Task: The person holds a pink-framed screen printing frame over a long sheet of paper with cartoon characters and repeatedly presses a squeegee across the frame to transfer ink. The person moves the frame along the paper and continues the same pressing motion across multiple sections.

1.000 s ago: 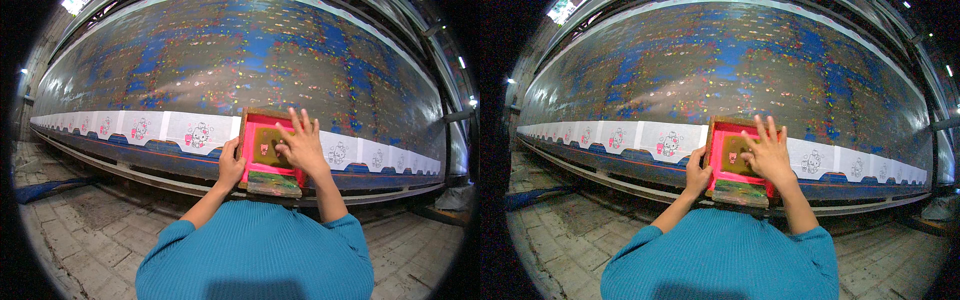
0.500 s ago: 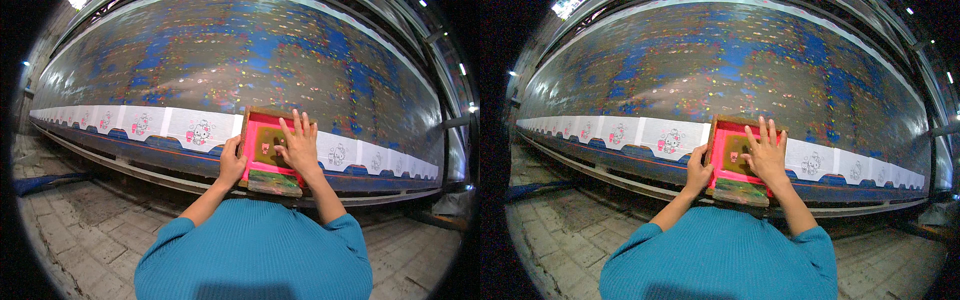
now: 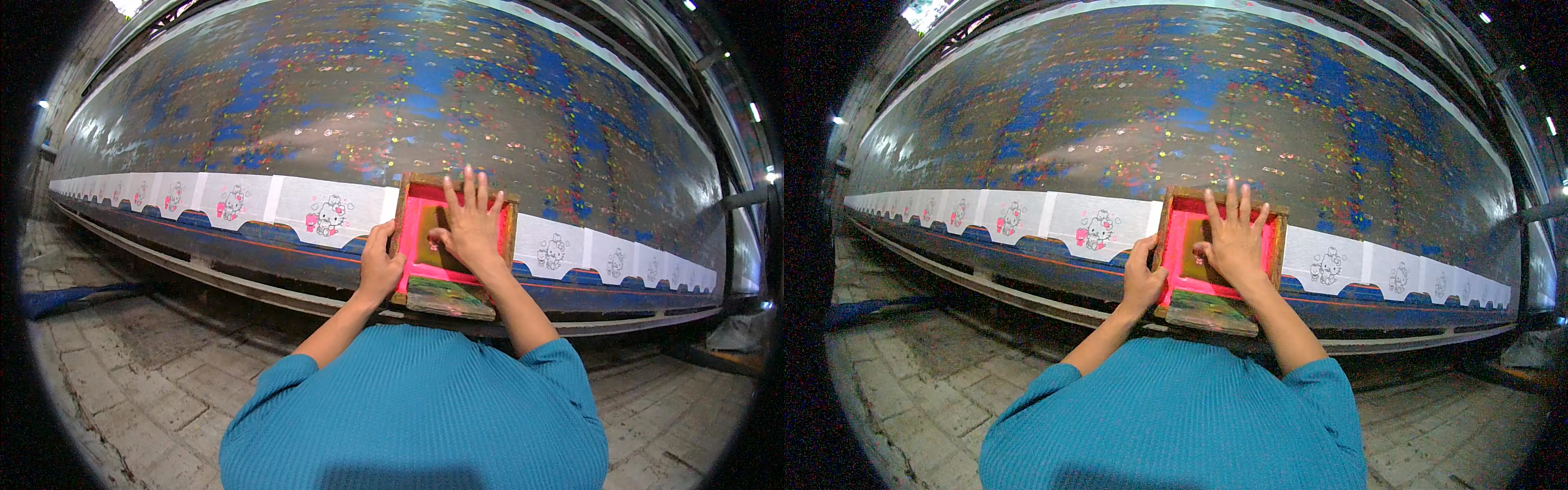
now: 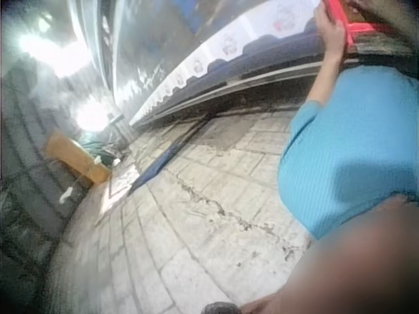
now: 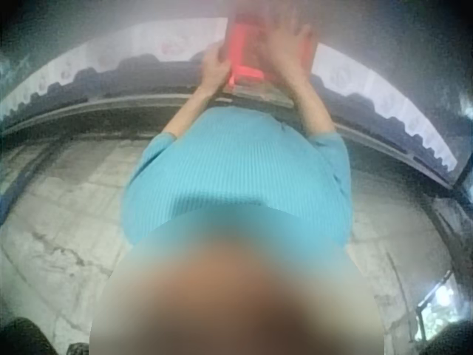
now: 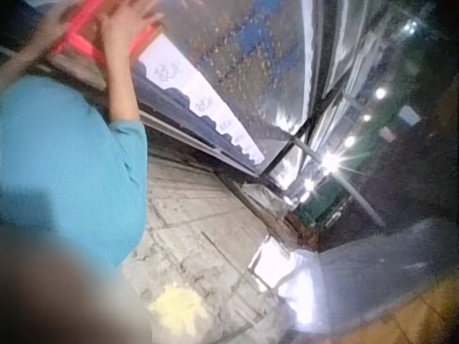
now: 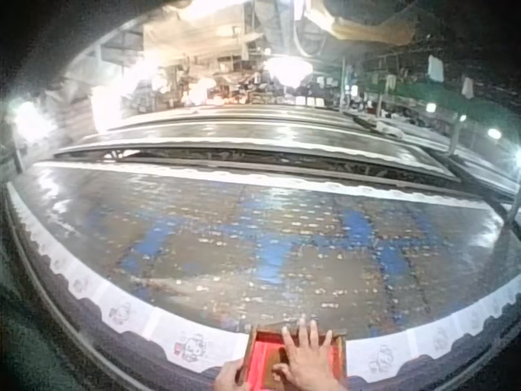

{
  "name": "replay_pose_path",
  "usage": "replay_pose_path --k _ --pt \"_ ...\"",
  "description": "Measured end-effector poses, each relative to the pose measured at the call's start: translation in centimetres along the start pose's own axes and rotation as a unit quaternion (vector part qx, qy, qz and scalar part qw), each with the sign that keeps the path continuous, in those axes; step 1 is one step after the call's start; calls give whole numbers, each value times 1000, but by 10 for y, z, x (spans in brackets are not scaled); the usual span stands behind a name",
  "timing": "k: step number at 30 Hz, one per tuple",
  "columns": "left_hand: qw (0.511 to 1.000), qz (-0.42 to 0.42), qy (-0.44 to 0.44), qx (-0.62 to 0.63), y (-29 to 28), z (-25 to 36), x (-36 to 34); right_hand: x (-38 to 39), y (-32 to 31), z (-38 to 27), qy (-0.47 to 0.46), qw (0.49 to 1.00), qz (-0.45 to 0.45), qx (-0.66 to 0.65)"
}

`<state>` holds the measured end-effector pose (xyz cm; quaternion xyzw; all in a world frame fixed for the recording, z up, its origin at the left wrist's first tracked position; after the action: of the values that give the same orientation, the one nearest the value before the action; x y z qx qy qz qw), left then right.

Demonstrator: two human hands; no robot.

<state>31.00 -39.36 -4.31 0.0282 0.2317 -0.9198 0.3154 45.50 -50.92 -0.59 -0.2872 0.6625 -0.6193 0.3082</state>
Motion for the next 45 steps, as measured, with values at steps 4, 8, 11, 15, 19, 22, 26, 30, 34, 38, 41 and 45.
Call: replay_pose_path --k 4,8,11,15,19,22,26,30,34,38,41,45 --pt "1000 -4 1 1 0 1 0 -1 -1 2 12 1000 -28 2" --pt "1000 -3 2 0 0 1 0 1 -33 32 58 993 97 -27" --pt "1000 1 7 8 -1 3 -1 12 -37 74 126 984 118 -39" --pt "1000 -3 -2 5 -1 4 -1 50 -29 127 186 961 148 -142" --pt "1000 1 -3 4 0 2 -1 104 -8 141 229 954 124 -150" --pt "1000 1 3 -1 0 -1 -1 134 -10 136 268 942 132 -150" --pt "1000 6 10 -12 0 -2 0 145 -47 88 128 931 151 -306" --pt "1000 1 -3 -1 2 -2 1 152 -60 -6 -117 941 -13 -318" --pt "1000 -7 -14 11 2 -2 0 143 -56 -24 -111 972 14 -205" --pt "1000 -14 -16 16 2 -2 0 141 -46 -27 -85 981 48 -170" --pt "999 -16 -23 30 3 -5 0 136 -47 -29 -96 980 99 -142" --pt "1000 -13 -8 25 2 -5 -1 88 -46 -10 -100 977 154 -105"
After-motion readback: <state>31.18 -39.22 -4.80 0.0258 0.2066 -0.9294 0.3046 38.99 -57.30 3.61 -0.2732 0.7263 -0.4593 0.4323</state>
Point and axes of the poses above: each hand's wrist, its own x-axis away from the middle knuckle, its own y-axis out of the palm, z = x × y, the point moved 10 cm from there along -x, towards the middle knuckle, and after that the axes turned 1 degree about -z, right-handed, at the moved point
